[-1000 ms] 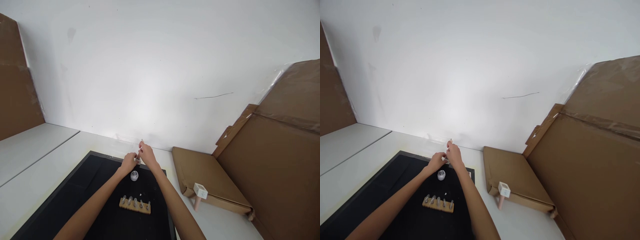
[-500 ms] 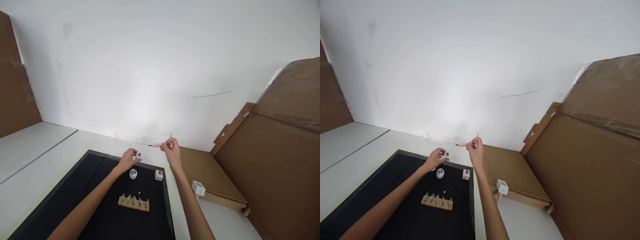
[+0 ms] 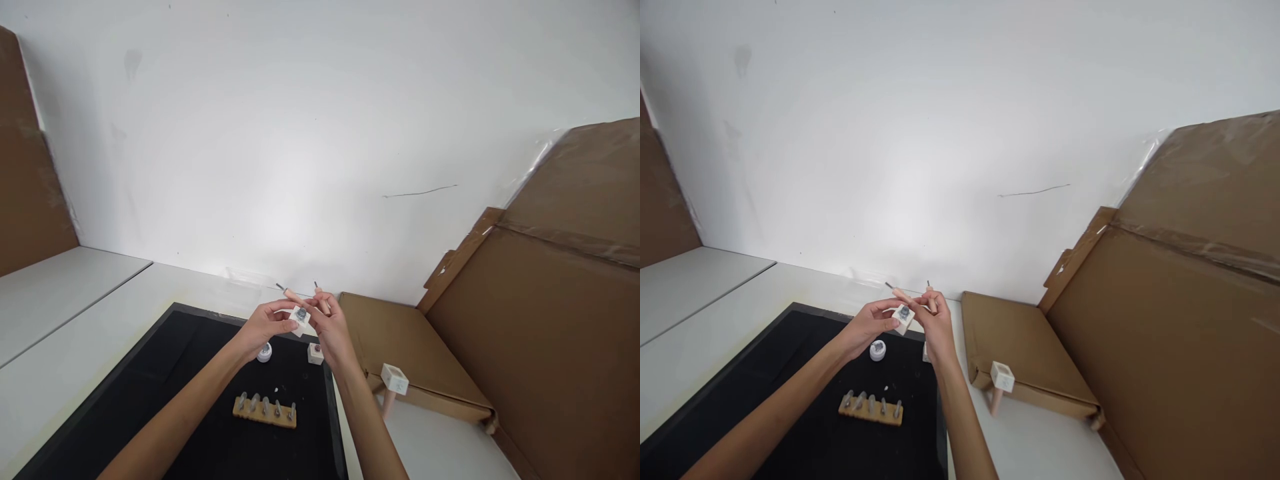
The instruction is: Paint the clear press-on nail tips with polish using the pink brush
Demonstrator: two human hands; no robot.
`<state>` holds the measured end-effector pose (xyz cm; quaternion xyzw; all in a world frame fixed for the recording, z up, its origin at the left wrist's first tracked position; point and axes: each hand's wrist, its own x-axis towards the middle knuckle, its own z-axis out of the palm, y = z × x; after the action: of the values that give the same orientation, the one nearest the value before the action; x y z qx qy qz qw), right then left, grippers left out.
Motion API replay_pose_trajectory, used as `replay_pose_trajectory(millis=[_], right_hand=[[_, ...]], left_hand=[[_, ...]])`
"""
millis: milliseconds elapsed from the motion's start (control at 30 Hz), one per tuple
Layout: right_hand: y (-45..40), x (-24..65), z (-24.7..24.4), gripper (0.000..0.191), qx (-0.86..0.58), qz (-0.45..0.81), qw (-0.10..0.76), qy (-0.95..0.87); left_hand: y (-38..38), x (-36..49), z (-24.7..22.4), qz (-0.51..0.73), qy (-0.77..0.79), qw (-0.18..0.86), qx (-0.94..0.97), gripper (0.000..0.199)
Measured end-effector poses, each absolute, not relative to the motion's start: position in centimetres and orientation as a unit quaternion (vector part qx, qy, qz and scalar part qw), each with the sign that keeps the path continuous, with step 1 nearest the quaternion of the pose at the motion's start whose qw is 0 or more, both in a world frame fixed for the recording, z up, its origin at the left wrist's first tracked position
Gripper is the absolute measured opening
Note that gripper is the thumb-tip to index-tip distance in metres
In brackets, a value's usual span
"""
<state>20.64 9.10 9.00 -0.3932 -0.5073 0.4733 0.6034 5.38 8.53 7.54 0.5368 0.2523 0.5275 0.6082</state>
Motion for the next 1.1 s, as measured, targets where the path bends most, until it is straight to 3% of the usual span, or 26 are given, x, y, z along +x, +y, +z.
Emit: replay_pose_trajectory(millis=[267, 533, 800, 1100], right_hand=[[9.1, 20.1, 9.6, 0.025, -0.401, 0.439, 0.576, -0.561], [7.2, 21.2, 12.7, 0.042, -0.444, 0.326, 0.557, -0.622], [5.6, 20.3, 14.0, 0.029, -0.448, 0.265, 0.534, -0.666], [5.5, 20.4, 14.1, 0.027, -0.446, 0.249, 0.526, -0.680]], left_hand=[[9.2, 4.9, 7.7, 0.561, 0.280, 0.555, 0.547, 0.044], [9.0, 2.5, 9.8, 0.579, 0.326, 0.382, 0.642, 0.028], [8.4, 1.9, 10.1, 0.552, 0.360, 0.230, 0.716, 0.028], [8.6, 1.7, 10.0, 0.533, 0.367, 0.166, 0.744, 0.025]])
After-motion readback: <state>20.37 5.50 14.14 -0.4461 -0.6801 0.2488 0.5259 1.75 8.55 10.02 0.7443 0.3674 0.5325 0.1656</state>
